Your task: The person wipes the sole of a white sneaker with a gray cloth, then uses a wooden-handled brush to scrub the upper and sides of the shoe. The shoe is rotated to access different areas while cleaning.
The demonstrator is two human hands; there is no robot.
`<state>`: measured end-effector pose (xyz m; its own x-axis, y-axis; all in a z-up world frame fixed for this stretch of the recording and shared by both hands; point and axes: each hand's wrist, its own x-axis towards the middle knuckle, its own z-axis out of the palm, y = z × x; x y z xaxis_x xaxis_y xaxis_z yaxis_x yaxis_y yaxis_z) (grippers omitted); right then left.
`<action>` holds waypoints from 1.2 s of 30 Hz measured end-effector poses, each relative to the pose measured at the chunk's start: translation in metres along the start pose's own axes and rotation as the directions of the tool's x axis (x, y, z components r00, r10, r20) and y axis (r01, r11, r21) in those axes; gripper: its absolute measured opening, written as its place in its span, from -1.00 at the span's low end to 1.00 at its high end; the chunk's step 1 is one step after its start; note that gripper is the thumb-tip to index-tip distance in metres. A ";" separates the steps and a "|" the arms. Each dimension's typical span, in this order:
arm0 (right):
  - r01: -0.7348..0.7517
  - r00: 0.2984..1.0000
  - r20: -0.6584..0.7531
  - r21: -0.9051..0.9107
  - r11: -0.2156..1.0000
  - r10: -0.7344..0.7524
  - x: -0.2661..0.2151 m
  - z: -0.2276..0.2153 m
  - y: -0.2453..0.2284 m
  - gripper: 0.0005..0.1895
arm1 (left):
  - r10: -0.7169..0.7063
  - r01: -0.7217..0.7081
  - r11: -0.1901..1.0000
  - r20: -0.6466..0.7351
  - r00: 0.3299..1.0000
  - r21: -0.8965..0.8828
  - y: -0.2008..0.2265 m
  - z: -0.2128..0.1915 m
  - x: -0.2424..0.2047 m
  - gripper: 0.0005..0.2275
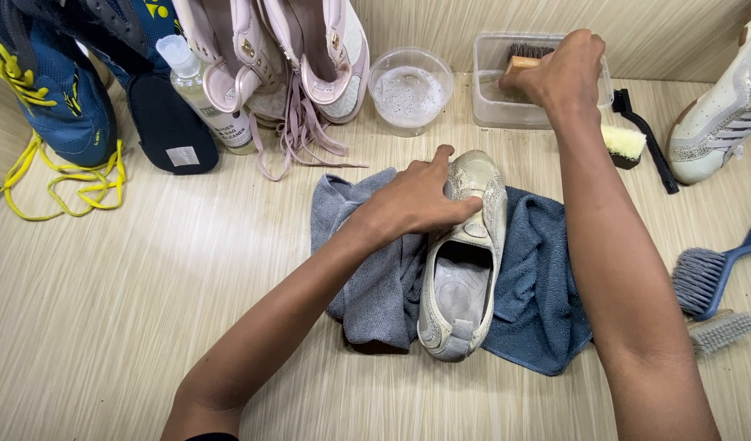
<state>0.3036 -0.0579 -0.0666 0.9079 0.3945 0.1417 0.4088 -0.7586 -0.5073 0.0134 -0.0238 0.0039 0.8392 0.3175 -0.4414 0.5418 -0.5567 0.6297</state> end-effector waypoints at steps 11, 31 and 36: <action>0.316 0.932 -0.219 0.107 0.943 -0.288 -0.014 -0.026 0.012 -0.22 | 0.006 -0.006 0.999 -0.009 1.000 0.033 0.001 -0.001 -0.002 -0.29; 0.664 0.556 0.532 0.177 0.726 -0.638 -0.158 -0.143 -0.022 -0.15 | 0.181 -0.189 0.982 -0.384 0.905 0.018 -0.046 0.039 0.050 -0.60; 0.769 0.494 0.427 0.192 0.609 -0.757 -0.139 -0.123 -0.002 -0.05 | 0.298 -0.317 0.947 -0.521 0.800 0.055 -0.057 0.060 0.063 -0.45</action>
<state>0.1886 -0.1752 0.0196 0.0989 0.9909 0.0908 0.9299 -0.0595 -0.3630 0.0328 -0.0182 -0.0985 0.8568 0.4880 0.1669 0.2448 -0.6696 0.7012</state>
